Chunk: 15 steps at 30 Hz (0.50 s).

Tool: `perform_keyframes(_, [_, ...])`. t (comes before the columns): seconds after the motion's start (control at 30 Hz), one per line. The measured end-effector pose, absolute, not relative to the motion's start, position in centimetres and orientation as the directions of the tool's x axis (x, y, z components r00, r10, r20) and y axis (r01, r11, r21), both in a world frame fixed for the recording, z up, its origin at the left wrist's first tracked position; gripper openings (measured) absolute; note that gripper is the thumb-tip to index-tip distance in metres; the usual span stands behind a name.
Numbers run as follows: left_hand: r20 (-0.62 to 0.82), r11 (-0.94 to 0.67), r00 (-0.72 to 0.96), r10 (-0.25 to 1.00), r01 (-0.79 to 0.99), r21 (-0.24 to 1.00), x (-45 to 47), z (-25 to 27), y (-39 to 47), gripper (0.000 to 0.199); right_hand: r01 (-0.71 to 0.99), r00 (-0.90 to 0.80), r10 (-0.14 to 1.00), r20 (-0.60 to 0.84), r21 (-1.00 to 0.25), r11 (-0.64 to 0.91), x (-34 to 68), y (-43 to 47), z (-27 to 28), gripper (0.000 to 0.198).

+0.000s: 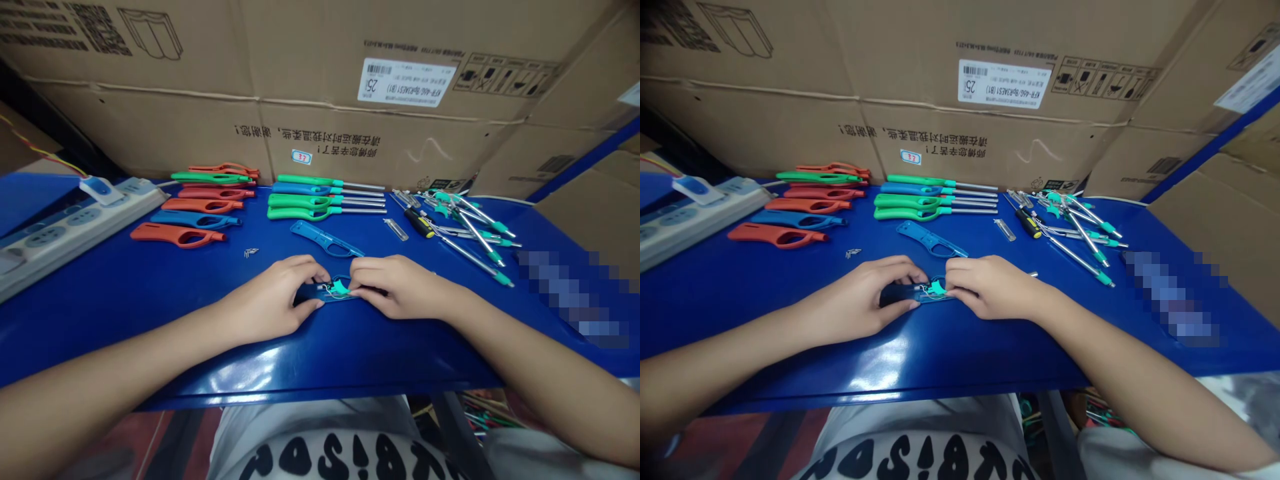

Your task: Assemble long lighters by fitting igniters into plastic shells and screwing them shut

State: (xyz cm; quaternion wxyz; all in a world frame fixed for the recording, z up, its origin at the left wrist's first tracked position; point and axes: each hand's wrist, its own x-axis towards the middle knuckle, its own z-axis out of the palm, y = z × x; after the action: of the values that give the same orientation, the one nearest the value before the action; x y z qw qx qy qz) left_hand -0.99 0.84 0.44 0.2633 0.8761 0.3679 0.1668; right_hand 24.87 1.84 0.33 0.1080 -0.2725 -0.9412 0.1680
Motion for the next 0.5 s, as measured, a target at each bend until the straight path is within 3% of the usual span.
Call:
perform_keyframes(0.17, [0.103, -0.609, 0.685, 0.721, 0.556, 0.565, -0.90, 0.43, 0.58, 0.023, 0.481, -0.850, 0.518, 0.098, -0.259, 0.838, 24.64, 1.61, 0.76, 0.024])
perform_keyframes(0.5, [0.100, -0.626, 0.706, 0.701, 0.541, 0.561, -0.92, 0.39, 0.73, 0.023, 0.504, -0.840, 0.524, 0.139, -0.155, 0.850, 24.54, 0.96, 0.93, 0.027])
